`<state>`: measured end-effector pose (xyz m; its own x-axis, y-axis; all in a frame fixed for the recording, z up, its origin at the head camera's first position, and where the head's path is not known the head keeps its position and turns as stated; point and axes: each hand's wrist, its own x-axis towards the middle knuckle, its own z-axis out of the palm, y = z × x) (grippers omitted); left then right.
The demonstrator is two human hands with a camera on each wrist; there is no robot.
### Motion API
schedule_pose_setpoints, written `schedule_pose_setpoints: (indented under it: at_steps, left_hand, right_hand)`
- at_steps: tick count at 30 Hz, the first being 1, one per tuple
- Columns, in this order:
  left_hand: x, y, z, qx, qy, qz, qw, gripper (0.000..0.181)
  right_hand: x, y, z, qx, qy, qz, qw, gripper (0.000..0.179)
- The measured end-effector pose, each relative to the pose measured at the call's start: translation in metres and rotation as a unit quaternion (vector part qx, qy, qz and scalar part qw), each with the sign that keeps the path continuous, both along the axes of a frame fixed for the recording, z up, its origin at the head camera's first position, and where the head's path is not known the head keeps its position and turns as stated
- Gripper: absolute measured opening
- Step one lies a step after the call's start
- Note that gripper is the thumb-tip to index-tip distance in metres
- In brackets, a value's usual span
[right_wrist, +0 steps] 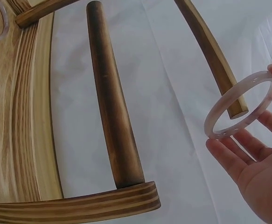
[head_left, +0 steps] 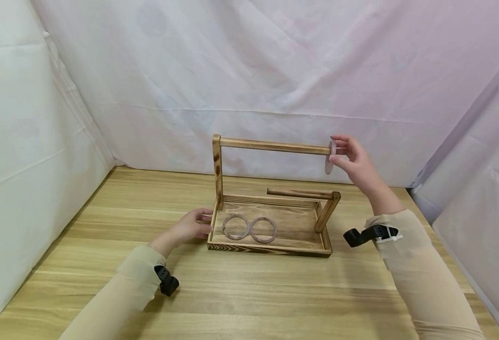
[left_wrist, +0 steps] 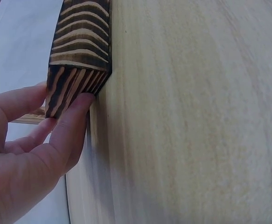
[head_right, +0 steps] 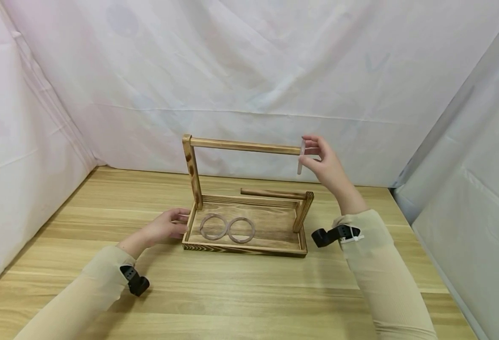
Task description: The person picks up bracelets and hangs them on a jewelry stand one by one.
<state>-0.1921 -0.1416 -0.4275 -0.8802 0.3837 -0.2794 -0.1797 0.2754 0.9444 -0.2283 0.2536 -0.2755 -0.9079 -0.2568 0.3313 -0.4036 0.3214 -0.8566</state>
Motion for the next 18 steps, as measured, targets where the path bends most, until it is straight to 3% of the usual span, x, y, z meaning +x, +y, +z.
schedule_pose_setpoints:
  at_steps: [10, 18]
  left_hand:
    - [0.000, 0.001, -0.002, 0.013, 0.000, -0.004, 0.9999, 0.056]
    - [-0.001, 0.000, -0.004, 0.013, -0.004, 0.008, 0.9999, 0.056]
  right_hand:
    - [-0.008, 0.001, 0.004, 0.006, 0.004, 0.009, 0.9999, 0.039]
    - [-0.011, -0.002, 0.009, 0.011, 0.002, 0.038, 0.9992, 0.042]
